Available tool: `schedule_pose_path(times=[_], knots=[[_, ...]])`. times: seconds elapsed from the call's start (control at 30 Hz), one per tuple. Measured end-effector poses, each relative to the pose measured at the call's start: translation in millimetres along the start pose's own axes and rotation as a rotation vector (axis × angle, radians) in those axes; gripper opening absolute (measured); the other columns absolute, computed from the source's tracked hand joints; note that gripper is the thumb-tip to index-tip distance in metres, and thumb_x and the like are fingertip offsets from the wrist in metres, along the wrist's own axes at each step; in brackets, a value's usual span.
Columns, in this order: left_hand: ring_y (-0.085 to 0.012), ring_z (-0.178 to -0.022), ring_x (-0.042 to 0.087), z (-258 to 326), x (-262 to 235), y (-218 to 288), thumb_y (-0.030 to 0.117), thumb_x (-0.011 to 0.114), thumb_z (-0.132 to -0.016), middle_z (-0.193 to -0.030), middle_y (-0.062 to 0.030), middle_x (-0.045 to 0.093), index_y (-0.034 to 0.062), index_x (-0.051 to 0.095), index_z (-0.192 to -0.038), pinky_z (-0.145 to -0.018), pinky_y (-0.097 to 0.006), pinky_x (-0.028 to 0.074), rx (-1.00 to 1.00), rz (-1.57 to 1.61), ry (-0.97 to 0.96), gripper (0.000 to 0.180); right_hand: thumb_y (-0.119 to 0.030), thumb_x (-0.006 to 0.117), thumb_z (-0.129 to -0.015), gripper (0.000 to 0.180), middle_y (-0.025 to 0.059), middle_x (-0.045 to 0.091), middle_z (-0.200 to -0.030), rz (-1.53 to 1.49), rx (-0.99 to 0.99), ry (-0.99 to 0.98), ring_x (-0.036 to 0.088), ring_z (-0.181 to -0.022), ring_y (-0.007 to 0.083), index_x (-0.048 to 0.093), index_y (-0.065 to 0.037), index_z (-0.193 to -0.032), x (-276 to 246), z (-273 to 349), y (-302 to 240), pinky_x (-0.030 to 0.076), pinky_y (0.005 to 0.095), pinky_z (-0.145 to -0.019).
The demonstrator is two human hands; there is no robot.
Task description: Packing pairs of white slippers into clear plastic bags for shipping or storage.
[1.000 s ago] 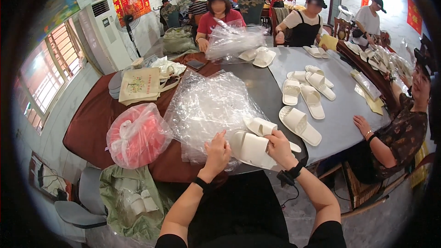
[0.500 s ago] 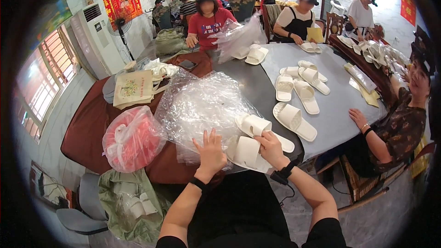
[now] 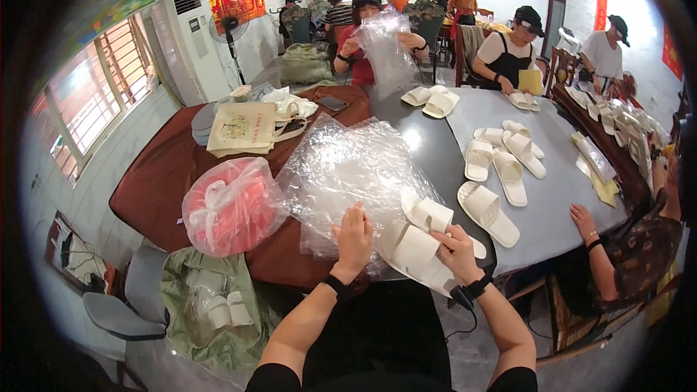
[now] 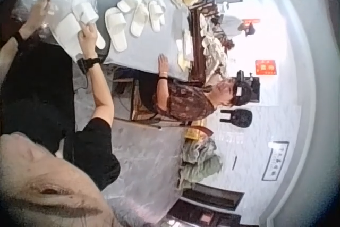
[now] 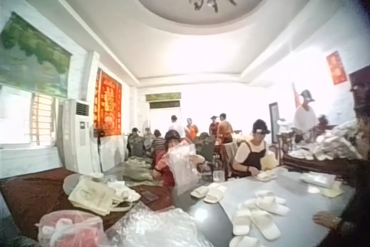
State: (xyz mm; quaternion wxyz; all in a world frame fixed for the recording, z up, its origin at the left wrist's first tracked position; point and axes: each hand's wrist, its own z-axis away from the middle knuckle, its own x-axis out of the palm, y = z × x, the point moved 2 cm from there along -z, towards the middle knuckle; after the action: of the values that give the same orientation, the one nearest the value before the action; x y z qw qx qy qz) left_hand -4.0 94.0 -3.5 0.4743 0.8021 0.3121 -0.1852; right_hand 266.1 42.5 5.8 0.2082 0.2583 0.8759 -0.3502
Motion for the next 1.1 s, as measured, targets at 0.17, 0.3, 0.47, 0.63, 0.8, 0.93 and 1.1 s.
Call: schedule_pose_path(times=[0.17,0.3,0.47,0.63,0.8,0.93,1.1], knots=[[-0.0345,-0.135,0.049,5,4,7,0.021,0.05,-0.1,-0.144,-0.0113,0.056,0.0079,0.054,-0.124,-0.101,-0.076,0.025,0.084,-0.186,0.002,0.028,0.007,0.067,-0.074,0.036,0.0127,0.066,-0.098,-0.007,-0.094,-0.035,0.061,-0.087,0.0326,0.073,-0.002,-0.108,3,-6,-11,0.052,0.0396,-0.074],[-0.0324,-0.136,0.05,9,11,8,0.019,0.055,-0.096,-0.144,-0.0088,0.057,0.0084,0.055,-0.132,-0.105,-0.078,0.021,0.147,-0.355,-0.033,0.038,0.007,0.066,-0.075,0.034,0.0131,0.064,-0.095,0.079,-0.078,-0.012,0.061,-0.087,0.0331,0.072,-0.001,-0.107,5,-10,-18,0.052,0.0404,-0.075],[-0.031,-0.13,0.057,5,9,3,0.018,0.06,-0.091,-0.136,-0.0098,0.064,0.0087,0.064,-0.125,-0.105,-0.076,0.024,0.156,-0.458,-0.126,0.036,0.007,0.066,-0.075,0.032,0.013,0.062,-0.092,0.063,-0.038,0.001,0.06,-0.09,0.0333,0.072,0.0,-0.105,4,-13,-15,0.052,0.0412,-0.078],[-0.0338,-0.115,0.066,-4,1,-8,0.023,0.06,-0.096,-0.121,-0.0122,0.071,0.0128,0.072,-0.114,-0.101,-0.068,0.036,-0.029,-0.256,-0.023,0.024,0.007,0.066,-0.076,0.031,0.013,0.063,-0.092,0.055,-0.082,-0.084,0.061,-0.092,0.0332,0.072,0.0,-0.105,4,-10,-25,0.052,0.0412,-0.079],[-0.0341,-0.115,0.066,-6,-7,8,0.025,0.059,-0.099,-0.123,-0.0117,0.07,0.0157,0.071,-0.12,-0.101,-0.066,0.037,0.033,-0.029,0.113,0.026,0.006,0.066,-0.076,0.03,0.0134,0.063,-0.092,0.043,-0.145,-0.059,0.062,-0.09,0.0335,0.072,-0.001,-0.104,2,-14,-37,0.053,0.0409,-0.078],[-0.0321,-0.127,0.059,4,-5,22,0.02,0.059,-0.097,-0.133,-0.0109,0.066,0.0179,0.066,-0.13,-0.107,-0.071,0.027,0.273,-0.19,0.084,0.034,0.006,0.065,-0.077,0.026,0.0136,0.064,-0.091,0.098,-0.049,0.016,0.062,-0.086,0.0332,0.072,0.0,-0.101,11,-16,-33,0.053,0.0409,-0.076],[-0.0362,-0.142,0.044,13,-4,38,0.007,0.057,-0.089,-0.15,-0.0108,0.051,0.02,0.055,-0.143,-0.108,-0.077,0.017,0.308,-0.315,-0.05,0.056,0.002,0.064,-0.081,0.018,0.0137,0.064,-0.085,0.107,0.104,0.194,0.062,-0.083,0.0334,0.073,0.0,-0.096,12,-24,-25,0.051,0.0421,-0.073]])
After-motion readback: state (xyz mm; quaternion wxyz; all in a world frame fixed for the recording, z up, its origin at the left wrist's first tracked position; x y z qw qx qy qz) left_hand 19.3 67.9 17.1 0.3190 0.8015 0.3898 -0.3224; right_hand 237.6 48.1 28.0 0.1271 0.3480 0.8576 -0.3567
